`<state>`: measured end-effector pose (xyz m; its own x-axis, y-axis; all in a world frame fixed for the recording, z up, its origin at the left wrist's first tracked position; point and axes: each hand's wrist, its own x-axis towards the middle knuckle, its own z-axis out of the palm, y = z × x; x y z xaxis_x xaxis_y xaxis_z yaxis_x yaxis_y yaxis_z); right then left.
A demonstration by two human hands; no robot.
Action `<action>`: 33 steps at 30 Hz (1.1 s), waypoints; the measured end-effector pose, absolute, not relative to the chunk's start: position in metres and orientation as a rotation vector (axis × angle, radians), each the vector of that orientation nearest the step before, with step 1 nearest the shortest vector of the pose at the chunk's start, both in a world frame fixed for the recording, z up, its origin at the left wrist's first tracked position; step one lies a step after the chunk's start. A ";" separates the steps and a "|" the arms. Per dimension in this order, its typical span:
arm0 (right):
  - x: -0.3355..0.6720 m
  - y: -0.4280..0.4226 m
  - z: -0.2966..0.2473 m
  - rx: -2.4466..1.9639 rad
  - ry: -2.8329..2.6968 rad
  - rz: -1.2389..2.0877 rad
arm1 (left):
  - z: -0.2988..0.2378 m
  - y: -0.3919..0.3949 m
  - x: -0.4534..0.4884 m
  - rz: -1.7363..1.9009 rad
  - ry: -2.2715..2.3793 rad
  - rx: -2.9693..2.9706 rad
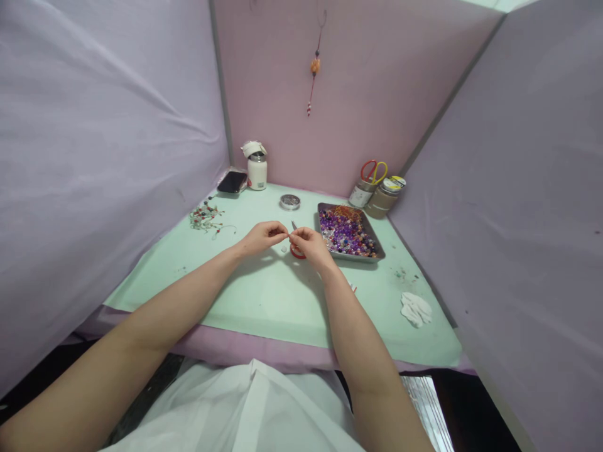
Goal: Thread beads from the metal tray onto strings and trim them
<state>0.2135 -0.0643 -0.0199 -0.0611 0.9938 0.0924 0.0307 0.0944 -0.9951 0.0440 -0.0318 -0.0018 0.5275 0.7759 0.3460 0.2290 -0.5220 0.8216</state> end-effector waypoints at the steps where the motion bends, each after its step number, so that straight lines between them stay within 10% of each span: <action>1: 0.213 -0.065 -0.019 -1.131 -1.307 1.187 | -0.002 -0.032 0.044 0.949 0.807 2.026; 19: 0.219 -0.074 -0.006 -0.984 -1.099 1.682 | -0.002 -0.030 0.043 0.988 0.562 2.040; 33: 0.213 -0.069 -0.010 -1.024 -1.100 1.429 | -0.001 -0.030 0.043 0.995 0.693 1.964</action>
